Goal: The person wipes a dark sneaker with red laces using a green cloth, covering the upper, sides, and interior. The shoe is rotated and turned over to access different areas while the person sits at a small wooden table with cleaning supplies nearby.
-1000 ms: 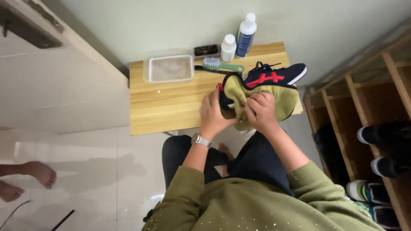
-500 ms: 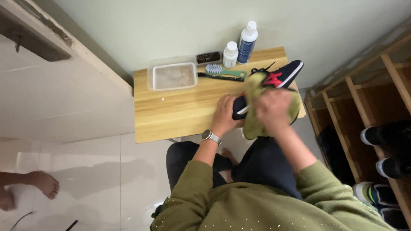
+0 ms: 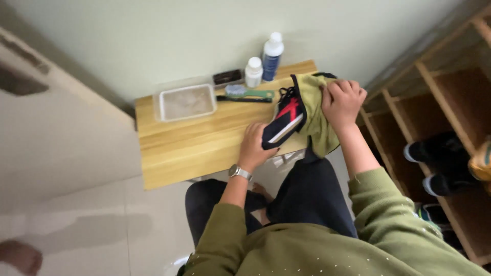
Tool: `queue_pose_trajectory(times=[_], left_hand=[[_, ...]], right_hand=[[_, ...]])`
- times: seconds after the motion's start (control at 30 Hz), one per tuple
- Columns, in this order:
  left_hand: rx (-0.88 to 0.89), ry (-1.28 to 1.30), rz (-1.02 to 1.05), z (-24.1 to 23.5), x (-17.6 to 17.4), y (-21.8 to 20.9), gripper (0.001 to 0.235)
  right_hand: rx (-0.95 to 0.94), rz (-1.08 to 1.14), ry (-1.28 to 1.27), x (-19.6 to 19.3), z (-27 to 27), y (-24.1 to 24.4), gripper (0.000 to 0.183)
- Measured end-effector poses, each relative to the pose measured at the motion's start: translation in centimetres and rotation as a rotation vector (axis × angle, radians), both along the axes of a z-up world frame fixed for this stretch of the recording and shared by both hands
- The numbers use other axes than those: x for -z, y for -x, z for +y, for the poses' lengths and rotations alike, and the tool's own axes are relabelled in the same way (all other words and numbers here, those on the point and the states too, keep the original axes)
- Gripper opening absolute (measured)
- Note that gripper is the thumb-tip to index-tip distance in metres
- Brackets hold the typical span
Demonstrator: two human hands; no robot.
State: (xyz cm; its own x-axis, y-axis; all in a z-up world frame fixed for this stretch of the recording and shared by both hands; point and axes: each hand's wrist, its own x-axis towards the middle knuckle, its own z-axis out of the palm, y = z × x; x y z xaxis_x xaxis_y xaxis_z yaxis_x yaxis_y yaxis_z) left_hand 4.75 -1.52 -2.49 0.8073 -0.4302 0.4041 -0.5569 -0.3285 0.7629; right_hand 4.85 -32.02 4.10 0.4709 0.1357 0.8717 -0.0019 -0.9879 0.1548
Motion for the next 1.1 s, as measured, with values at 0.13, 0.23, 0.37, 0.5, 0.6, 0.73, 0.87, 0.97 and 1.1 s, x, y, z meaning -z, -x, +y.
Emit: queue_pose_trajectory(times=[0.13,0.23,0.37,0.5,0.6,0.73,0.87,0.97,1.1], left_hand=[[0.011,0.018,-0.002,0.2,-1.3,0.2,0.07],[0.009,0.028,0.008,0.1,-1.5,0.5,0.071],[0.003,0.02,0.027,0.1,-1.8,0.7,0.075],[0.003,0.024,0.009,-0.4,-1.1,0.5,0.075],[-0.006,0.018,-0.039,-0.5,-1.1,0.8,0.075],[-0.025,-0.121,-0.346,-1.1,-1.8,-0.1,0.068],[0.019,-0.294,-0.589,-0.5,-3.7,1.4,0.074],[0.051,-0.432,-0.43,0.0,-6.6,4.0,0.081],[-0.044,-0.519,-0.386,-2.0,-7.7,5.5,0.073]], right_hand=[[0.138,0.175,-0.164,-0.3,-1.6,-2.0,0.006],[0.173,0.409,-0.324,-1.8,-2.6,-3.3,0.017],[0.155,0.718,-0.614,-2.8,-3.9,-4.7,0.025],[0.211,0.801,-0.708,-0.6,-6.0,-5.8,0.029],[0.071,0.741,-1.02,2.2,-6.4,-5.6,0.034],[-0.075,0.643,-1.456,-3.8,-0.2,-0.2,0.045],[-0.225,0.436,-1.871,4.7,-2.9,2.3,0.04],[-0.219,0.384,-1.912,5.8,-4.2,5.0,0.042],[-0.102,0.259,-1.835,4.8,-5.8,6.3,0.022]])
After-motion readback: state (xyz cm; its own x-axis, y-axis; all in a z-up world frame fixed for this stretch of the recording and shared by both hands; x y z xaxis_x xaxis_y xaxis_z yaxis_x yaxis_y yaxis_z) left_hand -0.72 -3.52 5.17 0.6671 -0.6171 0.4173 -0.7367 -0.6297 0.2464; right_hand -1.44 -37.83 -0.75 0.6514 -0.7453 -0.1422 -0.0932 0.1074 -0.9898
